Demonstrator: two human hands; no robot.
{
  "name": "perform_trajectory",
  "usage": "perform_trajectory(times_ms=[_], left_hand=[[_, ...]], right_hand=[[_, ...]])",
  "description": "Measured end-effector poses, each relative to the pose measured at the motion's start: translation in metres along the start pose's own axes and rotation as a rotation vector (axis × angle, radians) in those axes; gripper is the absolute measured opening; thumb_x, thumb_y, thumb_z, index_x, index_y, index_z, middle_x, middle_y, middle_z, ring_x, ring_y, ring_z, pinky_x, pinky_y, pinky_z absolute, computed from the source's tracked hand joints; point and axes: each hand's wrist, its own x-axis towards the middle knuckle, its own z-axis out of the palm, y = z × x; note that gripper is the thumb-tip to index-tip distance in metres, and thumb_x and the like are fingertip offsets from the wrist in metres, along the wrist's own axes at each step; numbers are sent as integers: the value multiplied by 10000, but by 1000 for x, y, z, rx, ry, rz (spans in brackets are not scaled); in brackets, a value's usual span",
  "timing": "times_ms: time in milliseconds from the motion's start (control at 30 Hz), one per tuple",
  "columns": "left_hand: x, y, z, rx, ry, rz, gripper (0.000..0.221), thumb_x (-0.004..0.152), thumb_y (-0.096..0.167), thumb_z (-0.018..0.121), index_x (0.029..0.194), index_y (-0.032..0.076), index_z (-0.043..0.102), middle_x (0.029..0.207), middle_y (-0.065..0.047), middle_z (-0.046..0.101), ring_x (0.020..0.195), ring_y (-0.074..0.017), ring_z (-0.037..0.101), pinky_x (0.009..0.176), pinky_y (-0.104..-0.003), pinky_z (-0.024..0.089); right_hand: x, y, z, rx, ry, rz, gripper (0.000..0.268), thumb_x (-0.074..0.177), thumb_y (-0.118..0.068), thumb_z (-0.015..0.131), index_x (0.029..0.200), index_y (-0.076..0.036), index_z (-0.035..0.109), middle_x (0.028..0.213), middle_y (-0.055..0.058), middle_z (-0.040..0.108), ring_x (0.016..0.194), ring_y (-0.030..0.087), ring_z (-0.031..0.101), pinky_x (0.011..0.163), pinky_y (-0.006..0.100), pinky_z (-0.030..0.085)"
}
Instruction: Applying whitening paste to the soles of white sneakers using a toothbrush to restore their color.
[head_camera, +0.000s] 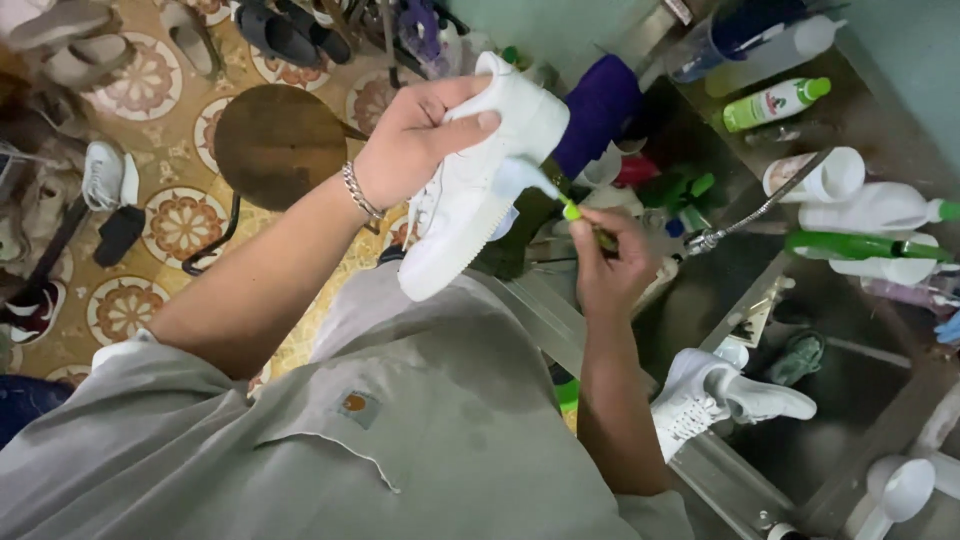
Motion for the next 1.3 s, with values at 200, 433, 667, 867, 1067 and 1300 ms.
perform_trajectory(times_ms=[200, 433, 667, 867, 1067, 1300], left_hand=[[5, 10, 11, -20, -31, 27, 239, 1311, 231, 756, 1502, 109, 830, 1282, 159, 761, 1110, 8, 649, 1031, -220, 576], [3, 2, 19, 61, -11, 55, 346, 1314, 233, 759, 1634, 110, 803, 1370, 219, 615, 1261, 18, 550, 1386, -290, 486], [0, 20, 17, 71, 23, -20, 211, 1301, 275, 758, 1413, 123, 852, 1040, 199, 576, 916, 6, 458, 879, -207, 407], [-2, 19, 18, 95, 62, -45, 281, 1285, 301, 761, 1440, 87, 856, 986, 178, 510, 884, -11, 397, 904, -213, 384], [-1, 5, 10, 197, 178, -76, 456, 1231, 358, 803, 1510, -1, 780, 1410, 8, 573, 1319, -131, 507, 1167, -330, 430], [2, 4, 2, 276, 297, -170, 652, 1162, 457, 806, 1578, -45, 796, 1825, -236, 625, 1671, -265, 626, 1324, -400, 497]], right_hand=[[-6, -5, -16, 25, -100, -251, 9, 1162, -42, 854, 1170, -44, 857, 943, 82, 825, 756, 146, 702, 642, 325, 556], [-6, 12, -22, -69, 76, -197, 69, 1191, -39, 890, 1211, 17, 855, 1031, 131, 862, 868, 192, 787, 729, 326, 660], [-8, 3, -22, 18, -82, -401, 156, 1049, 75, 861, 1033, -44, 761, 899, 93, 791, 744, 185, 721, 628, 341, 589], [-3, 11, -21, -86, 64, -421, 300, 1148, 51, 887, 1361, -28, 691, 1031, 104, 815, 856, 212, 769, 722, 343, 639], [-8, -2, -20, 8, -102, -417, 145, 1076, -16, 928, 1056, -58, 790, 961, 92, 830, 769, 176, 757, 639, 318, 608], [-12, -17, -9, 88, -201, -516, 172, 1068, 101, 814, 978, -42, 781, 817, 32, 777, 604, 62, 653, 440, 209, 448]])
